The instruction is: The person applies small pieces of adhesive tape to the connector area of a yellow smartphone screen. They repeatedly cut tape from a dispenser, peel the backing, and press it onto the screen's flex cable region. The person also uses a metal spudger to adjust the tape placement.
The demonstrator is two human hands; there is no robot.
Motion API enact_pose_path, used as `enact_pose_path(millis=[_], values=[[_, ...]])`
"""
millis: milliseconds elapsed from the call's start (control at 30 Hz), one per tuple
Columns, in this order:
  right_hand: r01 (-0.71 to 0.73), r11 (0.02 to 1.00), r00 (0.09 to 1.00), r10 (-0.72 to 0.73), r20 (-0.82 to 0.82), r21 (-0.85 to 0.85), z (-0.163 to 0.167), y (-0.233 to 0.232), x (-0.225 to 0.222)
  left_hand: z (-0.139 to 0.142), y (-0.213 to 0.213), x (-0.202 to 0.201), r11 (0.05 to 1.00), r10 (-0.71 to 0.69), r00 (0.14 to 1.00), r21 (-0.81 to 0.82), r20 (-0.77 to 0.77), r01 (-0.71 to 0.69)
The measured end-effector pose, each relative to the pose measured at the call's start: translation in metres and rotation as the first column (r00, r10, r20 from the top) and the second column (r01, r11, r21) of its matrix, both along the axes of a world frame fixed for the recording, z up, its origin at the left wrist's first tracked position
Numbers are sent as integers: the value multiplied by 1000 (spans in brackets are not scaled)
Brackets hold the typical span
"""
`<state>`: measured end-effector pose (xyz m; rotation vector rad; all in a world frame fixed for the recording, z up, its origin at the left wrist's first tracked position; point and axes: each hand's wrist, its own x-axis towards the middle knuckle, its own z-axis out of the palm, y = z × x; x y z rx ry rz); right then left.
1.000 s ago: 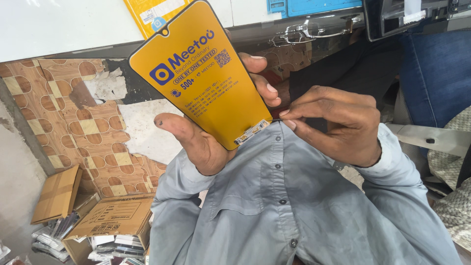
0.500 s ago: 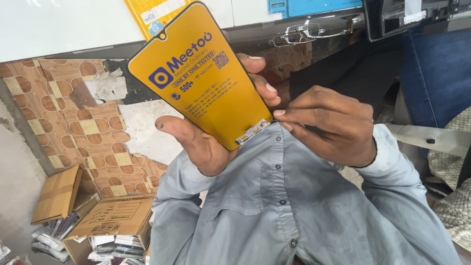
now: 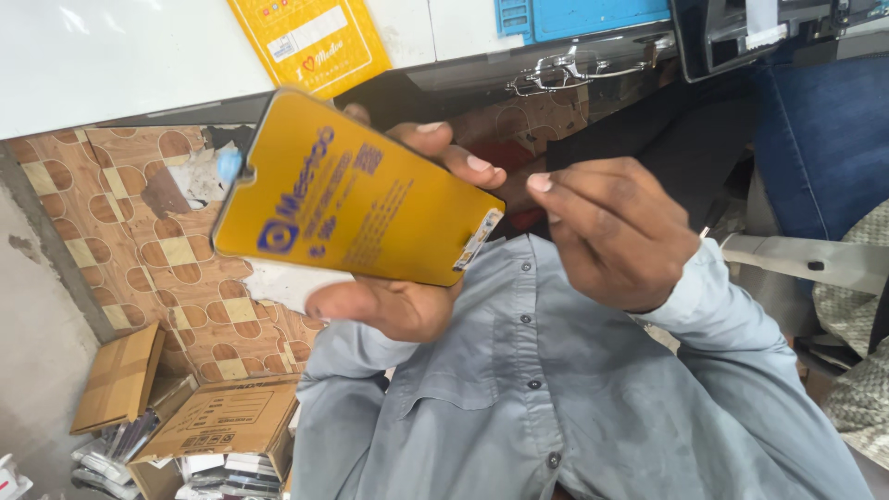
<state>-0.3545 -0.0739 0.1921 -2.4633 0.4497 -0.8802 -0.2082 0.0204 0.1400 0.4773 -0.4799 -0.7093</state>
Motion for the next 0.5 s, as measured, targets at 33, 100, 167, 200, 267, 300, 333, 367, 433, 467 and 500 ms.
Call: enact_pose_path(millis=[33, 100, 167, 200, 267, 300, 333, 367, 433, 467, 500], values=[[-14, 1000, 1000, 14, -8, -26, 0, 1, 0, -2, -5, -5, 997, 76, 997, -25, 22, -75], [-6, 1000, 1000, 6, 4, 27, 0, 4, 3, -4, -13, -11, 979, 188, 981, -86, 43, -184], [30, 996, 999, -33, 27, 79, -2, 6, 5, -3, -18, -13, 971, 209, 978, -121, 28, -204], [60, 993, 997, -65, 44, 105, -2, 6, 6, -2, -18, -13, 974, 192, 981, -124, 14, -189], [74, 984, 993, -89, 81, 164, -1, 4, 5, 3, -13, -8, 997, 55, 998, -56, -32, -57], [63, 978, 991, -84, 100, 197, 0, 1, 3, 5, -9, -4, 1000, -16, 998, -13, -53, 15], [51, 972, 990, -80, 118, 231, 1, -2, 1, 7, -6, 1, 994, -95, 993, 54, -70, 99], [38, 971, 992, -66, 109, 237, 3, -4, -1, 10, -2, 5, 982, -161, 982, 89, -98, 169], [22, 968, 995, -45, 88, 252, 7, -7, -8, 14, 4, 10, 946, -276, 947, 126, -167, 298], [-13, 971, 996, -9, 90, 237, 8, -8, -10, 15, 5, 11, 938, -297, 938, 129, -180, 322], [-47, 974, 995, 27, 93, 222, 8, -10, -12, 15, 6, 12, 929, -318, 928, 132, -193, 346]])
